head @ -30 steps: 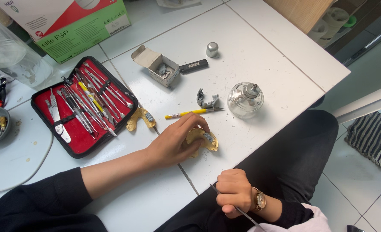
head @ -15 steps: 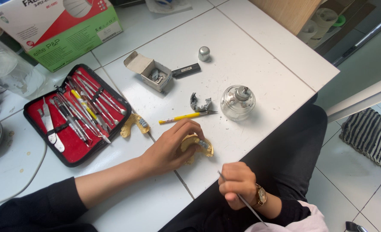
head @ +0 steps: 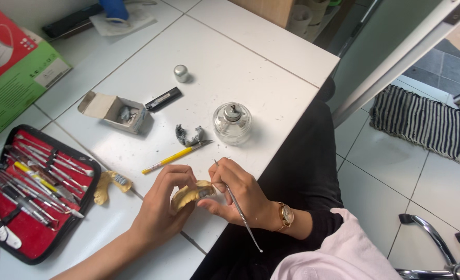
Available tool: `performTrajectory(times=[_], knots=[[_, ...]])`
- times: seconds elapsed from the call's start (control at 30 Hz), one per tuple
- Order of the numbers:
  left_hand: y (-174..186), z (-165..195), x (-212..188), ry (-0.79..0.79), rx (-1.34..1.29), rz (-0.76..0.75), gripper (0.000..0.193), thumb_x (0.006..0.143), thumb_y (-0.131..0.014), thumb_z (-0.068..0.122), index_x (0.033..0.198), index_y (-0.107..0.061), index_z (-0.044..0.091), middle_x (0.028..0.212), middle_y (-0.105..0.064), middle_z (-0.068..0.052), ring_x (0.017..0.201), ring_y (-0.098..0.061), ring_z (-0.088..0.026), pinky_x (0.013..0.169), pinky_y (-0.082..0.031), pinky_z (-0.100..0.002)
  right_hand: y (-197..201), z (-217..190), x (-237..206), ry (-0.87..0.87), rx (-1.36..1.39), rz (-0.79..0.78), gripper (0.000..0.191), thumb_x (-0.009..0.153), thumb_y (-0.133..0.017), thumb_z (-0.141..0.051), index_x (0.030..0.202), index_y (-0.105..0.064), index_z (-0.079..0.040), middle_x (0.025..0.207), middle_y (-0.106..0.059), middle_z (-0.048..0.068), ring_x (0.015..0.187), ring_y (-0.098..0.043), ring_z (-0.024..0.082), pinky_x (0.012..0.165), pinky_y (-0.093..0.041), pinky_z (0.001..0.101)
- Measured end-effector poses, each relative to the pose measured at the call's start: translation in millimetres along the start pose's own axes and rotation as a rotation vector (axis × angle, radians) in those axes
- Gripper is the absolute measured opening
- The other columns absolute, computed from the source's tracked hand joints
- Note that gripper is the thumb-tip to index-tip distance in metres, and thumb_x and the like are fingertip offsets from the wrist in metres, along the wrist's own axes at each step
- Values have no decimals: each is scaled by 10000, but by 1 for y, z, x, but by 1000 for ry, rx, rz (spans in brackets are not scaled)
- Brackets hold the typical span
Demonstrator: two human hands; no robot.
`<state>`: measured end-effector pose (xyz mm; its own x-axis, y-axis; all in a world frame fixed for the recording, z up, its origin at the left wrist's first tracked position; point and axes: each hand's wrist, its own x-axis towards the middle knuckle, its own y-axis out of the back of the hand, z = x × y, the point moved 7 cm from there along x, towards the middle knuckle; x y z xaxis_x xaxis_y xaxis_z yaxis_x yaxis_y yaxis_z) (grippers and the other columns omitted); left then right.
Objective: The person holds a yellow dental stone impression model on a white bench and uses a long metal dental instrument to scrape and trim material from the model, rotating it to work different areas. Other dental models and a red case of instruments sit on the bench nearby.
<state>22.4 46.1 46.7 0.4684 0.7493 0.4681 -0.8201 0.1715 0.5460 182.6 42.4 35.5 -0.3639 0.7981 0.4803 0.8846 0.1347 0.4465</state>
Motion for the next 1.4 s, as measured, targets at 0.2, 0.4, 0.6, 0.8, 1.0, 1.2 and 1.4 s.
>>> performTrajectory(times=[0.2, 0.4, 0.6, 0.8, 1.0, 1.2, 1.4], knots=[[0, 0, -2, -27, 39, 15, 529, 686, -810, -48, 1116, -518, 52, 1122, -612, -147, 1019, -666, -302, 833, -554, -381, -2, 8, 1, -58, 150, -56, 426, 829, -861, -141, 890, -449, -54, 1085, -604, 73, 667, -550, 50, 497, -507, 191], [-2, -8, -3, 65, -76, -6, 513, 759, -779, -70, 1177, -500, 33, 1134, -609, -123, 954, -703, -207, 856, -599, -352, -4, 15, -2, -23, 147, -65, 410, 851, -890, -127, 838, -486, -56, 1032, -642, 73, 650, -536, 57, 564, -507, 215], [-12, -34, -14, 352, -130, -196, 464, 780, -694, -80, 1196, -529, 39, 1051, -714, -92, 1000, -770, -196, 852, -577, -335, -8, 16, -8, 39, 162, -7, 419, 857, -886, -235, 837, -500, -73, 1074, -653, 79, 721, -593, 62, 603, -538, 221], [-20, -70, -31, 396, -165, -219, 389, 828, -663, -51, 1174, -518, 54, 1132, -716, -93, 1056, -777, -192, 887, -585, -323, 4, 17, -16, 25, 159, 77, 411, 937, -774, -365, 812, -514, -73, 1113, -720, 132, 673, -558, 83, 565, -509, 262], [-20, -126, -62, 516, -84, -180, 377, 775, -663, -79, 1100, -534, 61, 1123, -686, -114, 1056, -775, -173, 1004, -555, -351, 107, -17, -76, 662, -201, 815, 402, 1103, -422, -437, 969, -505, -68, 1140, -709, 248, 1195, -646, 398, 832, -675, 454], [-20, -125, -58, 494, -158, -195, 397, 774, -697, -56, 1111, -510, 41, 1118, -706, -160, 1086, -743, -200, 989, -555, -360, 205, -36, -150, 411, -466, 1368, 463, 1077, -519, -517, 988, -341, -99, 1643, -409, 244, 1547, -305, 262, 1325, -168, 529], [-18, -59, -20, 349, -274, -210, 412, 810, -565, -86, 1202, -514, 27, 1123, -688, -141, 1066, -712, -210, 950, -497, -311, 202, -37, -131, 541, -423, 1417, 405, 1076, -421, -460, 1019, -294, -80, 1644, -380, 221, 1531, -296, 238, 1332, -181, 561]])
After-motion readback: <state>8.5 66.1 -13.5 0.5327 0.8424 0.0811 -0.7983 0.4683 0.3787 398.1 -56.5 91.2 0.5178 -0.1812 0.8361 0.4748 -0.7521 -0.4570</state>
